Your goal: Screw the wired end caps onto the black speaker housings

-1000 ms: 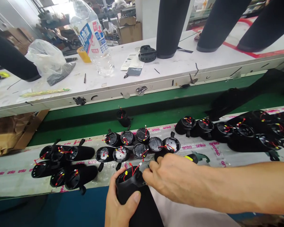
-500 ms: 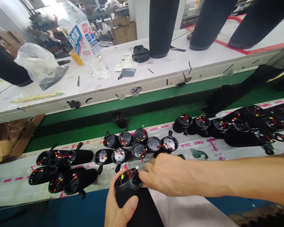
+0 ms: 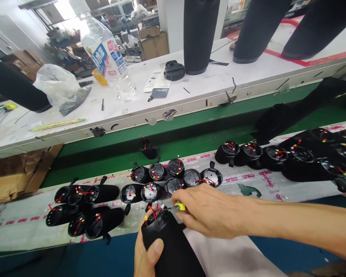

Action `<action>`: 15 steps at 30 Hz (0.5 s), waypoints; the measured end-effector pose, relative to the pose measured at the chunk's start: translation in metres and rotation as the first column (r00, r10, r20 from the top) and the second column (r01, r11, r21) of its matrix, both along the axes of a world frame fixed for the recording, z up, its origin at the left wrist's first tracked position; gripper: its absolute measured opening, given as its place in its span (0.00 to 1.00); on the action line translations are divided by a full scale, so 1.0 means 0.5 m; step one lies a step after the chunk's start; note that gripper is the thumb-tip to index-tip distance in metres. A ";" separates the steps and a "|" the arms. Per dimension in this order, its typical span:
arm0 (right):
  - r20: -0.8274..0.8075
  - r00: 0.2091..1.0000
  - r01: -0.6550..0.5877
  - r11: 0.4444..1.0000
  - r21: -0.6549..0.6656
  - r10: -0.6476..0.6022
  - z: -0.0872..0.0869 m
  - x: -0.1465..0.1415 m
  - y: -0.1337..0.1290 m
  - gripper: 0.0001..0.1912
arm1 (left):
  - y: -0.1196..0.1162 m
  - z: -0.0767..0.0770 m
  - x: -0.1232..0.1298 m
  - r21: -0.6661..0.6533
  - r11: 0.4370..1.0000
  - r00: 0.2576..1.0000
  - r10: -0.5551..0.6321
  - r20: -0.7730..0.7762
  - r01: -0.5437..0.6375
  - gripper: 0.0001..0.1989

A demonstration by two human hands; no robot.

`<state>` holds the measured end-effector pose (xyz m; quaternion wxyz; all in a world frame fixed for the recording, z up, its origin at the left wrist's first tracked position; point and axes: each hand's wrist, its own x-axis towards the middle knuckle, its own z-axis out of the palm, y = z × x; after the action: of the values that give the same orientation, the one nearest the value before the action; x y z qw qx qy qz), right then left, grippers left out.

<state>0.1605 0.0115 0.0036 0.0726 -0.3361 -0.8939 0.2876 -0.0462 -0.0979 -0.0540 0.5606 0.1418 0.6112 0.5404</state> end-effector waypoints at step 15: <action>0.023 0.998 0.045 0.977 0.209 -0.051 -0.047 -0.030 -0.108 0.08 | -0.001 0.000 -0.033 -0.024 0.999 0.940 -0.050 -0.336 0.044 0.51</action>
<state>0.1454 -0.0426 -0.0200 0.1018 -0.3522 -0.9117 0.1855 -0.0626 -0.0982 -0.0542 0.4618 0.2422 0.6987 0.4898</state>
